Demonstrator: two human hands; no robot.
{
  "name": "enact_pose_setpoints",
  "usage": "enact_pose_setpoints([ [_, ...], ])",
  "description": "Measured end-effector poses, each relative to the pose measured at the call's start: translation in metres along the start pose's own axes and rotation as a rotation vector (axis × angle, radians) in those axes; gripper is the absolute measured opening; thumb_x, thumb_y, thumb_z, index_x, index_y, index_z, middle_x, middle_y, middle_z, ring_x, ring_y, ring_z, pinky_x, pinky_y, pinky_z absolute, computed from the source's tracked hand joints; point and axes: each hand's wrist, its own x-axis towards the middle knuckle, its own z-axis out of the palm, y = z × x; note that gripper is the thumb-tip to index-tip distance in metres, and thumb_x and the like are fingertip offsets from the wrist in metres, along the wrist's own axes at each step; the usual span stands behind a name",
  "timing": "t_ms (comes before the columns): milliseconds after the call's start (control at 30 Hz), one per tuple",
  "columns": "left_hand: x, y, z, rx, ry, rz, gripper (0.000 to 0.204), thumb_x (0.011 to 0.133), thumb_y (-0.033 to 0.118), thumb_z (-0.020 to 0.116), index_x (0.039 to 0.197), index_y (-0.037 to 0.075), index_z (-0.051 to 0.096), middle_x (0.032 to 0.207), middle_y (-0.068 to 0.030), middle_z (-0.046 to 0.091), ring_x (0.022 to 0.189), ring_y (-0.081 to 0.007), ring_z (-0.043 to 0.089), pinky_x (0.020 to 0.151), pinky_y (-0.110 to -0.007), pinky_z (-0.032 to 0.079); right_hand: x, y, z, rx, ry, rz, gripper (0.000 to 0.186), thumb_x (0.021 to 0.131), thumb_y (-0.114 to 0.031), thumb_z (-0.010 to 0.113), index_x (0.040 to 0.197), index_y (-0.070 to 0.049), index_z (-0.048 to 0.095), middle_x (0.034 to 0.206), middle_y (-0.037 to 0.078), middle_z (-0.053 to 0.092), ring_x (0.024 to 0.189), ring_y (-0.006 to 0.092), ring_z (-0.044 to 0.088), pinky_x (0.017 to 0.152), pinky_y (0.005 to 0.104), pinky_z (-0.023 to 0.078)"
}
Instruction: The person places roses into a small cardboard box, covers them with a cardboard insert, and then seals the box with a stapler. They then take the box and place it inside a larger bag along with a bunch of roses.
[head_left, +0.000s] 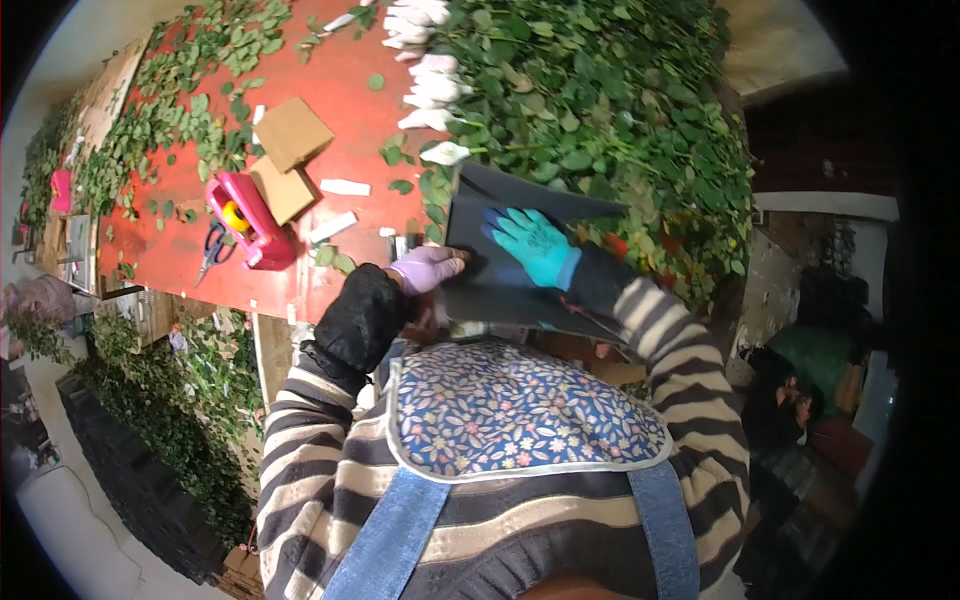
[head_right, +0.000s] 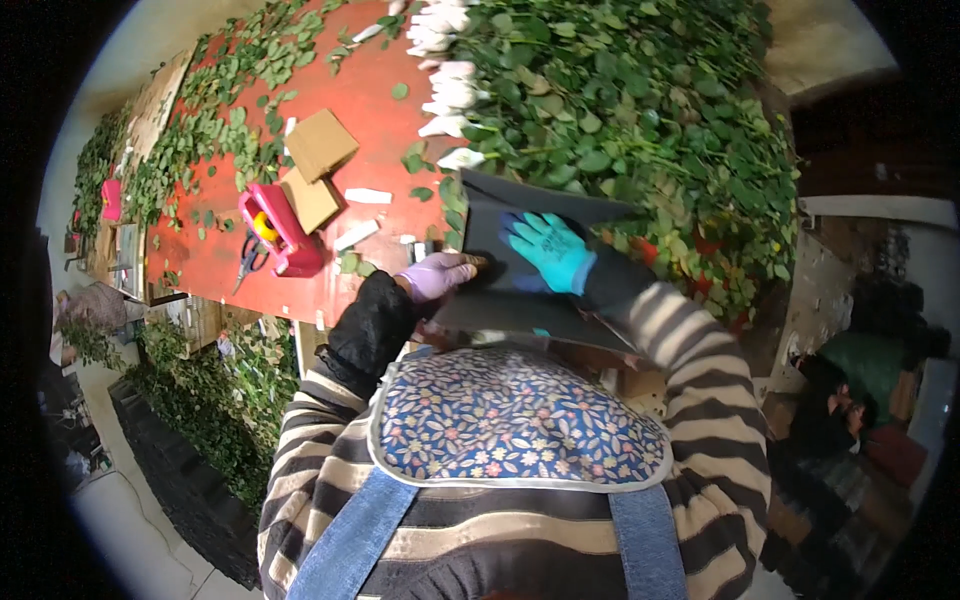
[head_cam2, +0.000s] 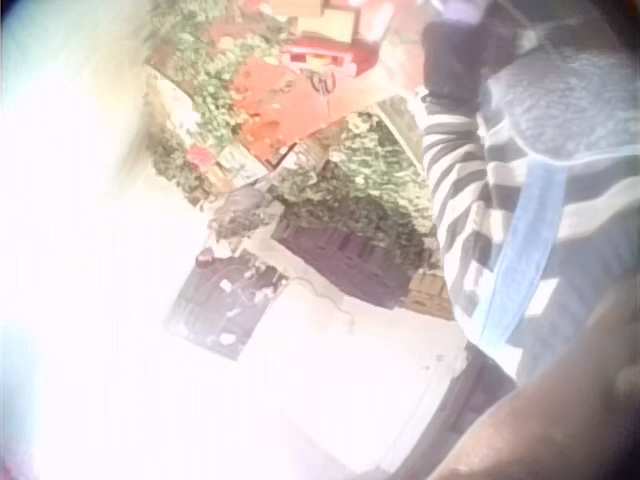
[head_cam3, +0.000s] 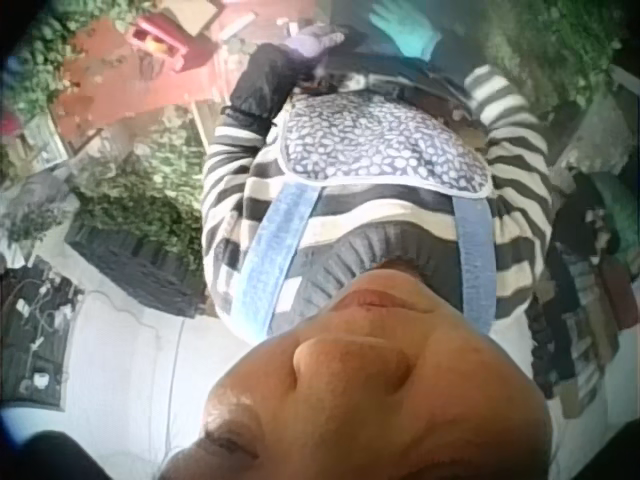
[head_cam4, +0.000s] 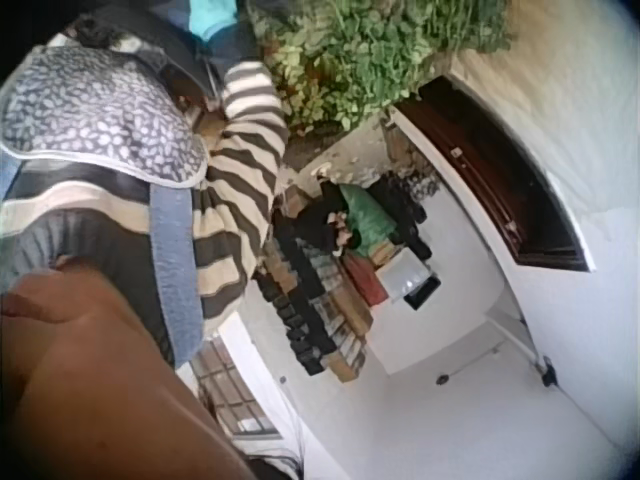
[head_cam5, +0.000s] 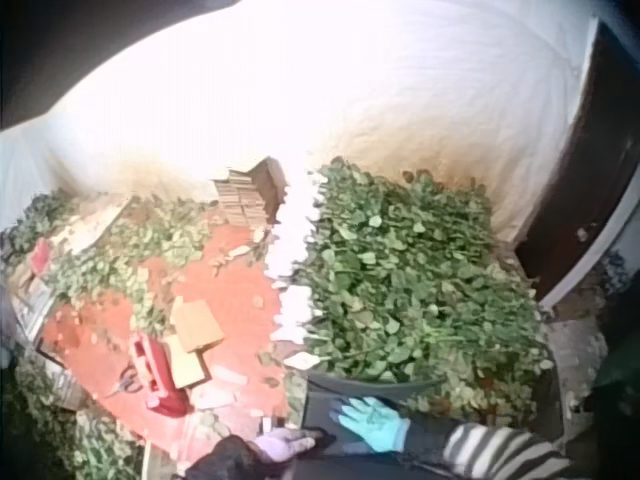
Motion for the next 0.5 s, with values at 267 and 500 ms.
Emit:
enact_pose_setpoints([
  [267,-0.007,-0.02,-0.18,0.658,1.429,-0.241,0.077,0.076,0.061,0.075,0.113,-0.002,0.053,0.109,-0.0245,0.061,0.099,-0.0401,0.065,0.08,-0.046,0.054,-0.013,-0.019,-0.001,0.045,-0.02,0.14,0.085,0.084,-0.055,0.063,0.149,-0.007,0.039,0.157,0.016,0.033,0.138,0.0374,0.037,0.113,0.0486,0.026],
  [500,0.02,-0.055,-0.274,0.259,1.205,-0.458,0.078,0.067,0.046,0.086,0.119,-0.003,0.055,0.117,-0.0227,0.067,0.111,-0.034,0.065,0.093,-0.041,0.053,-0.011,-0.029,-0.01,0.063,0.006,0.136,0.08,0.083,-0.052,0.066,0.144,-0.006,0.045,0.153,0.017,0.039,0.138,0.0351,0.038,0.115,0.048,0.026],
])
